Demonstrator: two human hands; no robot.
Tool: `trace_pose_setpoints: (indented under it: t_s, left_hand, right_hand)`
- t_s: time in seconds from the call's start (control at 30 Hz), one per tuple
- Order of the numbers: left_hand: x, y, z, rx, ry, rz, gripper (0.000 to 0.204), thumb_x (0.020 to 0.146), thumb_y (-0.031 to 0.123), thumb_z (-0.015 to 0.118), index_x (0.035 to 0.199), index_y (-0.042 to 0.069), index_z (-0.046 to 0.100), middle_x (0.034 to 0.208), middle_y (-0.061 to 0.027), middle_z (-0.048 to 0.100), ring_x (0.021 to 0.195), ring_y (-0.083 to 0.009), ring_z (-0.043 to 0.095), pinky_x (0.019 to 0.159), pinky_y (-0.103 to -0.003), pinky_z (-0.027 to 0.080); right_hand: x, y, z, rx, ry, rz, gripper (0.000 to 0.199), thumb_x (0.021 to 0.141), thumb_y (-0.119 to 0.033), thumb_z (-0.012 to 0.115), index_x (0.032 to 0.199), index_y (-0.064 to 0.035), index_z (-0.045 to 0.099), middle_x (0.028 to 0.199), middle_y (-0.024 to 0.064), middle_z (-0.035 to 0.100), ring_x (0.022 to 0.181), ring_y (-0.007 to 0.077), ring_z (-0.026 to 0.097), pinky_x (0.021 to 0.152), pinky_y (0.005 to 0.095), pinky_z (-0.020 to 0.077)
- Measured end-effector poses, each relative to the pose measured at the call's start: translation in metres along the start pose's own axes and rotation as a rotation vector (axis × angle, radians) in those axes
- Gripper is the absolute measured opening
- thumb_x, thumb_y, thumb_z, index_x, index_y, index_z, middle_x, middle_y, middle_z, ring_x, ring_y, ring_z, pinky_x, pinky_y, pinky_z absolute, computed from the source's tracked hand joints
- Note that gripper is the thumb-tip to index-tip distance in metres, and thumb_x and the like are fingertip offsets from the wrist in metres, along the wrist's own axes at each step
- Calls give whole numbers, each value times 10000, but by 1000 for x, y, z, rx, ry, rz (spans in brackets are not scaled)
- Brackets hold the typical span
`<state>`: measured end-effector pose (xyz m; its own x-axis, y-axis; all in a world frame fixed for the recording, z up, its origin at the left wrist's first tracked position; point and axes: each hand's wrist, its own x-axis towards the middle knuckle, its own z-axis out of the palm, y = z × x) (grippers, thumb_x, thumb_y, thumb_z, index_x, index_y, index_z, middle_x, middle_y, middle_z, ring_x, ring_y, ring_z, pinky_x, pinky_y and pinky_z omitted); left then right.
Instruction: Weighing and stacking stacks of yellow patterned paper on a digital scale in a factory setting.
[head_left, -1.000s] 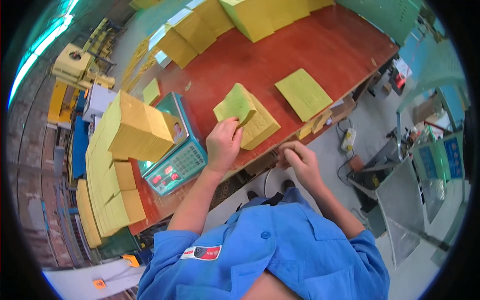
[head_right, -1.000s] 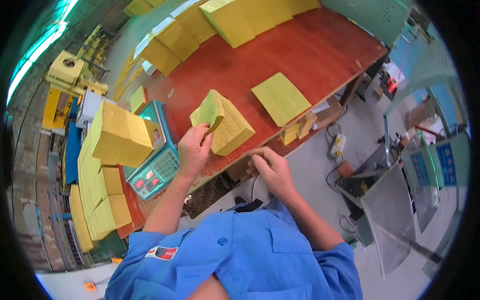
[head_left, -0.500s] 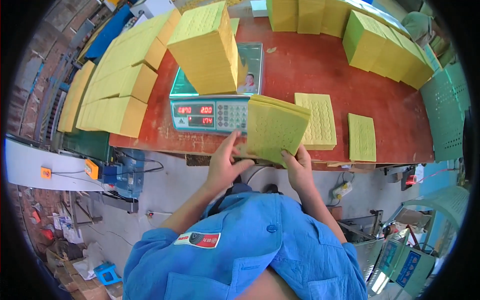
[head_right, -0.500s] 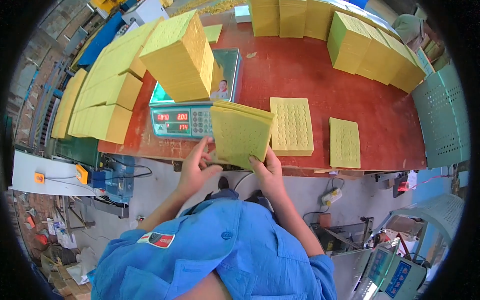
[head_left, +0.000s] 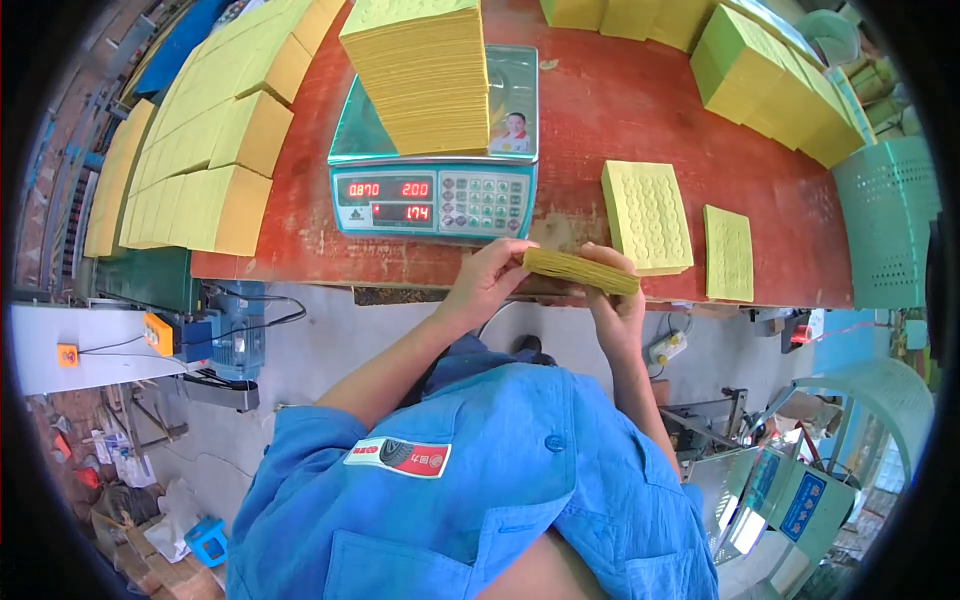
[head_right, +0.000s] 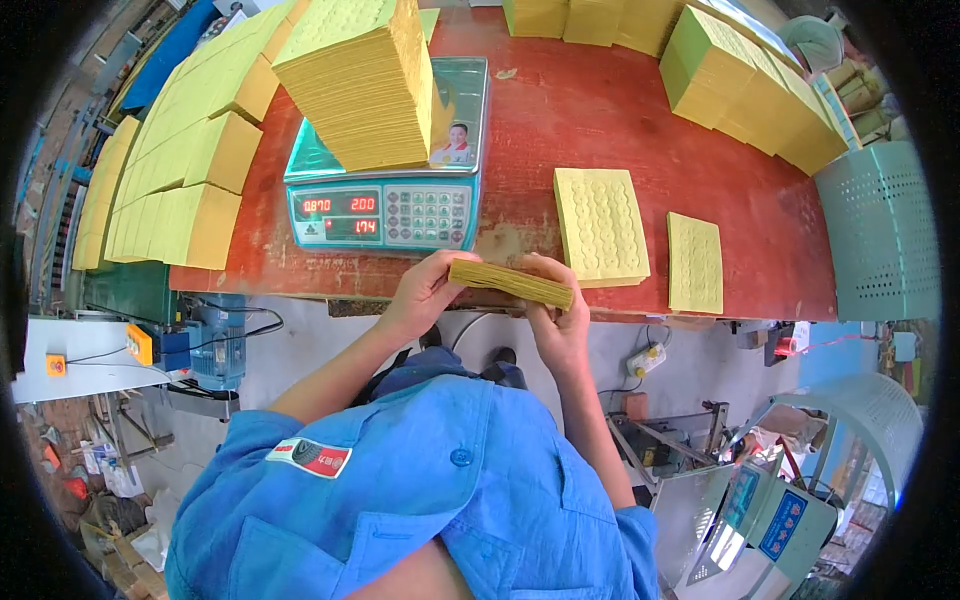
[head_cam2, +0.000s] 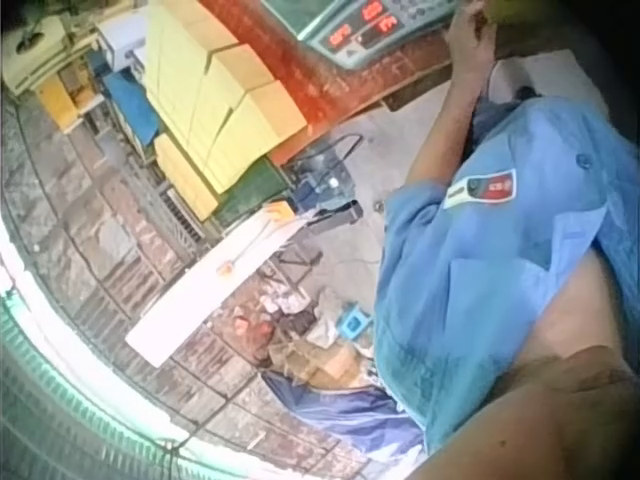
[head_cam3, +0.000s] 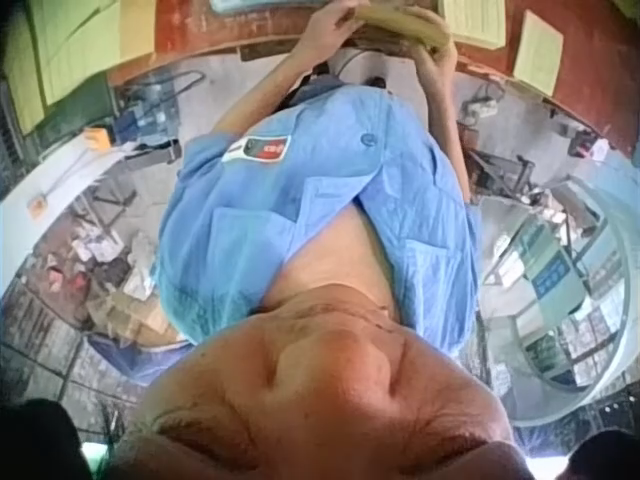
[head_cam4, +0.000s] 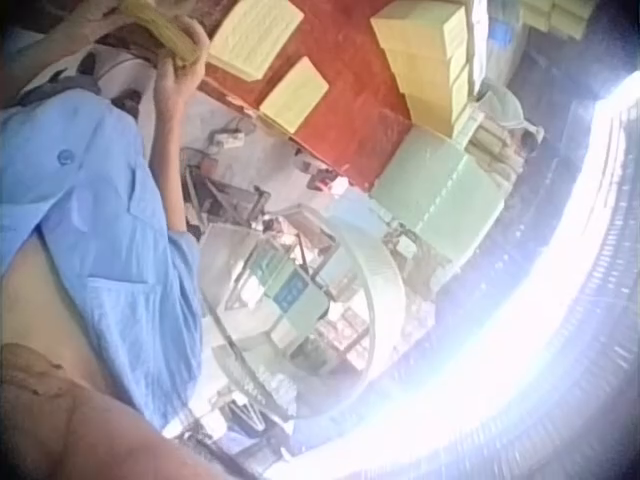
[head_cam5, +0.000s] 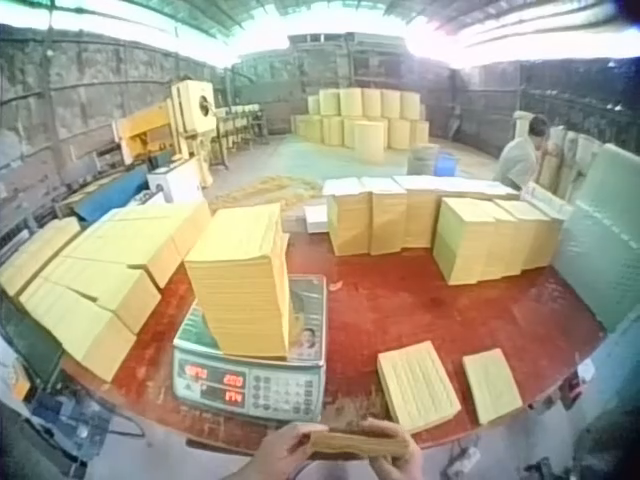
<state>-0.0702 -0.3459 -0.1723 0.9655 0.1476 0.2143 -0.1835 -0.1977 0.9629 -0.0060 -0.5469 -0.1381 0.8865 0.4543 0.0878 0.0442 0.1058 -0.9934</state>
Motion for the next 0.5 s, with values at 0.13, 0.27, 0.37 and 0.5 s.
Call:
trace_pose_setpoints:
  t_s: [0.13,0.27,0.37,0.5]
  left_hand:
    - [11,-2,7,204,47,243,210,993,114,552,1172,17,604,1020,-76,623,841,-157,606,738,-289,497]
    - [17,13,4,66,-27,35,218,955,93,593,1159,16,602,973,-109,619,803,-227,625,713,-336,509]
    - [22,45,0,309,-45,317,216,891,93,652,1094,21,629,887,-122,611,731,-264,628,645,-351,511]
    - [30,97,-9,468,-104,314,208,803,184,739,929,34,667,777,-99,595,665,-291,609,583,-376,494]
  right_hand:
    - [-7,27,0,-5,141,-39,363,873,82,500,1220,-5,560,1167,100,625,1052,161,599,905,288,497]
    - [-10,39,-9,187,185,73,413,825,95,496,1225,3,541,1176,111,627,1038,192,610,922,324,490]
    - [-5,39,-6,593,256,109,451,774,104,479,1211,10,543,1130,113,634,1044,241,620,927,375,502]
    - [-4,35,1,851,146,267,487,739,-23,536,1225,9,536,1172,145,624,1081,303,613,949,435,496]
